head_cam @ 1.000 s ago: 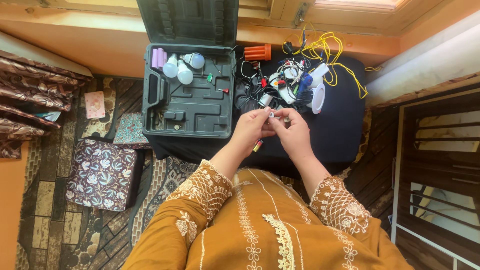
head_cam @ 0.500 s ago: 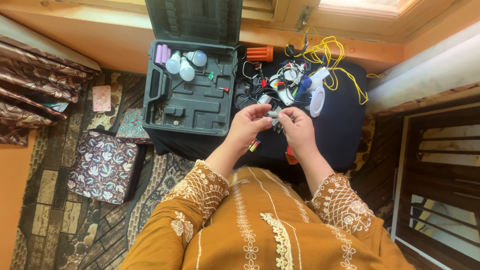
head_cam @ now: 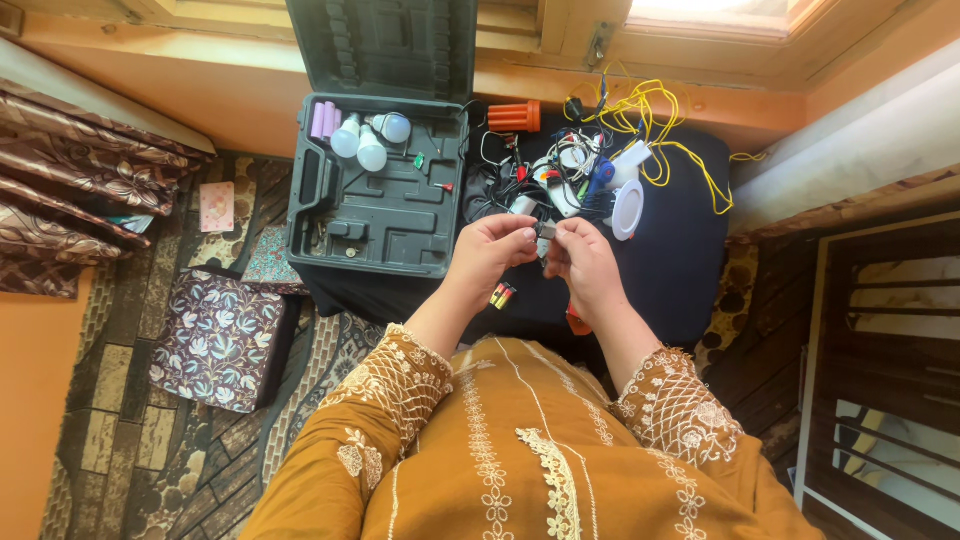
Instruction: The person assembles light bulbs by screwing the bulb into the socket base. They handle multiple bulbs and bases, picking them from a toolbox and a pile of electrical components, and then place the assembled units on the table.
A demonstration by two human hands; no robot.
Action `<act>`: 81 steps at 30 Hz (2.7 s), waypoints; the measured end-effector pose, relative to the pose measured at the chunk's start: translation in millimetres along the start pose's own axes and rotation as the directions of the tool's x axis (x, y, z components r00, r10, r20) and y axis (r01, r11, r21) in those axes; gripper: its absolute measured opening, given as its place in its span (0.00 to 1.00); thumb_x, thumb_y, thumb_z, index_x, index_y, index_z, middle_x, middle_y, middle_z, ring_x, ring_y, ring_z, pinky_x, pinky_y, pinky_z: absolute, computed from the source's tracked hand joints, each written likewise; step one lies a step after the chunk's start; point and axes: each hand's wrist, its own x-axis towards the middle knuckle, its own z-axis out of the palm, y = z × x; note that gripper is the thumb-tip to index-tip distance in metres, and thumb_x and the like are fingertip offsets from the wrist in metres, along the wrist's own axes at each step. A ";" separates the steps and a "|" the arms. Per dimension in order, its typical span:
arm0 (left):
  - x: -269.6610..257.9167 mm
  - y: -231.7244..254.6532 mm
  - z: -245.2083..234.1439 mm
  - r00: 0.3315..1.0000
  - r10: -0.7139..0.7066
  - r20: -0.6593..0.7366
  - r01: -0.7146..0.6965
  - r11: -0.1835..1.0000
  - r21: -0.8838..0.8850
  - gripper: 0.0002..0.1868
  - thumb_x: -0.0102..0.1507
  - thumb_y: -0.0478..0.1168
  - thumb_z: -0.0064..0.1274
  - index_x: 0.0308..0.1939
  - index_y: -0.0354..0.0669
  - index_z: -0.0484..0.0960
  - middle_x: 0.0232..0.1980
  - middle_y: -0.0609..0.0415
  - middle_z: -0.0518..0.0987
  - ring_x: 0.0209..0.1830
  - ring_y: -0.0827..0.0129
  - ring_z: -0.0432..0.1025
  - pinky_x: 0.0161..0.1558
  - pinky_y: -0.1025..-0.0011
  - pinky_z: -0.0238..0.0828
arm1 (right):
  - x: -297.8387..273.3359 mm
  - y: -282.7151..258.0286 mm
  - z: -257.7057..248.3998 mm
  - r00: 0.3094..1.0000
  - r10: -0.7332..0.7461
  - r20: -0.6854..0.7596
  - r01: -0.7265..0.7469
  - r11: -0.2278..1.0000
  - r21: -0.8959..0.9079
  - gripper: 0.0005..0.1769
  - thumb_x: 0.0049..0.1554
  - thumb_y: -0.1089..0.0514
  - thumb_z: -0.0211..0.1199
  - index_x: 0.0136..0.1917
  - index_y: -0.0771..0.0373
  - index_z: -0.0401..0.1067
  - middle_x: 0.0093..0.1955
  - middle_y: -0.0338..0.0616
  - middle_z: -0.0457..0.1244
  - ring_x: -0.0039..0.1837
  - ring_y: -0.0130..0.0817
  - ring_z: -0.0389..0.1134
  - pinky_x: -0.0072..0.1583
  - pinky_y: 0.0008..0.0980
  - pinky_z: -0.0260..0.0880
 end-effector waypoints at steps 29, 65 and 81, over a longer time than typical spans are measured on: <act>-13.8 6.9 -117.1 0.970 0.130 -0.208 -0.078 0.967 0.241 0.21 0.62 0.35 0.60 0.59 0.33 0.81 0.53 0.50 0.83 0.56 0.71 0.76 0.57 0.73 0.73 | 109.3 31.9 -51.2 0.970 0.059 -0.237 0.068 0.867 0.494 0.65 0.56 0.18 0.43 0.84 0.68 0.30 0.87 0.60 0.26 0.85 0.52 0.27 0.80 0.51 0.26; -21.3 69.1 -416.8 0.912 0.013 -0.409 0.181 0.884 0.432 0.24 0.61 0.40 0.58 0.60 0.35 0.78 0.58 0.46 0.82 0.60 0.64 0.76 0.60 0.69 0.71 | 273.5 157.7 288.0 0.925 -0.162 0.344 0.280 -0.324 -0.904 0.36 0.47 0.35 0.69 0.68 0.41 0.68 0.72 0.50 0.55 0.77 0.63 0.46 0.54 0.69 0.64; -9.1 54.7 -378.7 0.921 -0.070 -0.382 0.235 0.884 0.404 0.24 0.62 0.39 0.57 0.61 0.36 0.78 0.54 0.47 0.83 0.55 0.68 0.77 0.56 0.71 0.73 | 220.7 161.5 227.2 0.842 -0.183 0.507 0.475 -0.192 -0.858 0.36 0.42 0.59 0.69 0.65 0.50 0.71 0.67 0.49 0.60 0.65 0.50 0.63 0.54 0.43 0.73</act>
